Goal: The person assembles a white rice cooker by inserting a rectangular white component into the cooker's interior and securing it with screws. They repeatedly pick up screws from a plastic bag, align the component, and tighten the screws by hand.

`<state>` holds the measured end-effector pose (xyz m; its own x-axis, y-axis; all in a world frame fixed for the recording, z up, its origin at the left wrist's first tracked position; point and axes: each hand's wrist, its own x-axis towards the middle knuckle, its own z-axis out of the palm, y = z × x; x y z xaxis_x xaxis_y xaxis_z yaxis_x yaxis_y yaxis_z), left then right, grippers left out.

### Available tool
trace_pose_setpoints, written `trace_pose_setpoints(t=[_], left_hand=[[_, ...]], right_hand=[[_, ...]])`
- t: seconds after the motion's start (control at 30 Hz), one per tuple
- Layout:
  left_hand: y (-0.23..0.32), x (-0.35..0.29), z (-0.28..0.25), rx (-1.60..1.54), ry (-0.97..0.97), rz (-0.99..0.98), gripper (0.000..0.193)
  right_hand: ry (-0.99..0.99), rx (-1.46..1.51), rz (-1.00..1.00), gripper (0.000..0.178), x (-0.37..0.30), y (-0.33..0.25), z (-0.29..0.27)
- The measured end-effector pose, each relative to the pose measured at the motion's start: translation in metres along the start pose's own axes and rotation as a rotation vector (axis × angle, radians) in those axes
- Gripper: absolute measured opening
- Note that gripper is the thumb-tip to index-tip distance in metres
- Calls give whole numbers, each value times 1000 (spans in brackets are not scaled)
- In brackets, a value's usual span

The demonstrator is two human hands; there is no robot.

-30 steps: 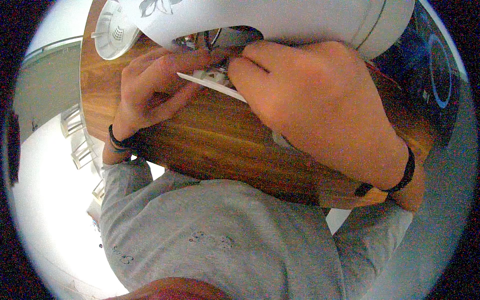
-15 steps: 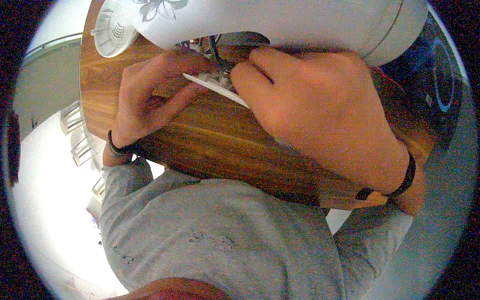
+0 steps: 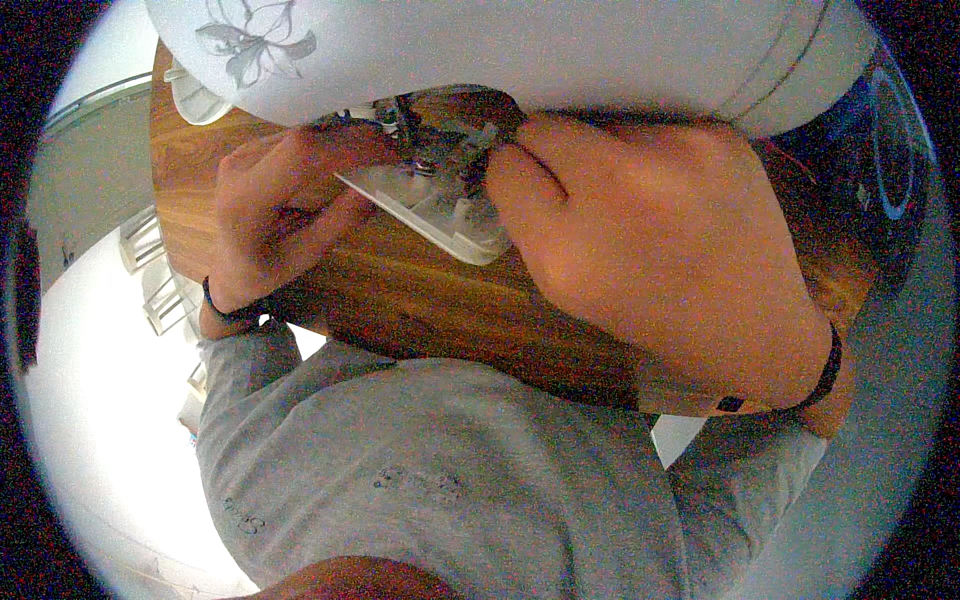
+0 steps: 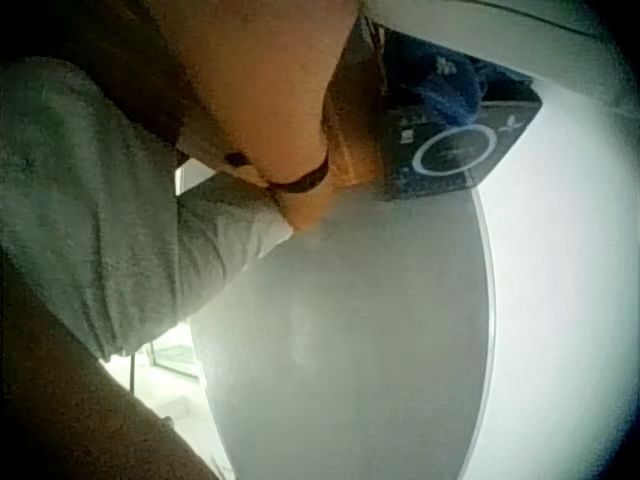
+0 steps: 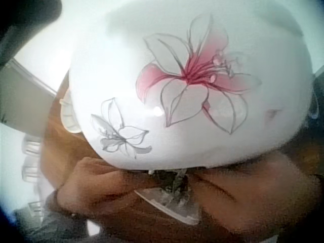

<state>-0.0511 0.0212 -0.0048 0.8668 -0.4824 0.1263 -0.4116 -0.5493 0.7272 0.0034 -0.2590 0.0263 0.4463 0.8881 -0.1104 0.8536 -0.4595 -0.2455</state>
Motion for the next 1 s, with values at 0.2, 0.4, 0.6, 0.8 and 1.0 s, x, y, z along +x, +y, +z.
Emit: trace_pose_setpoints(t=[0.2,0.4,0.6,0.8,1.0], left_hand=[[1,3,-3,3,-42,-16,27],[2,3,-5,-85,12,-61,27],[3,4,-10,-140,136,-76,29],[4,10,-16,-110,225,-60,30],[-8,8,-9,-168,275,97,36]], right_hand=[[35,13,18,33,-4,0,6],[84,0,-4,31,2,2,4],[246,10,-48,28,16,12,-9],[338,34,-49,25,30,17,-23],[298,-21,-56,24,28,13,-24]])
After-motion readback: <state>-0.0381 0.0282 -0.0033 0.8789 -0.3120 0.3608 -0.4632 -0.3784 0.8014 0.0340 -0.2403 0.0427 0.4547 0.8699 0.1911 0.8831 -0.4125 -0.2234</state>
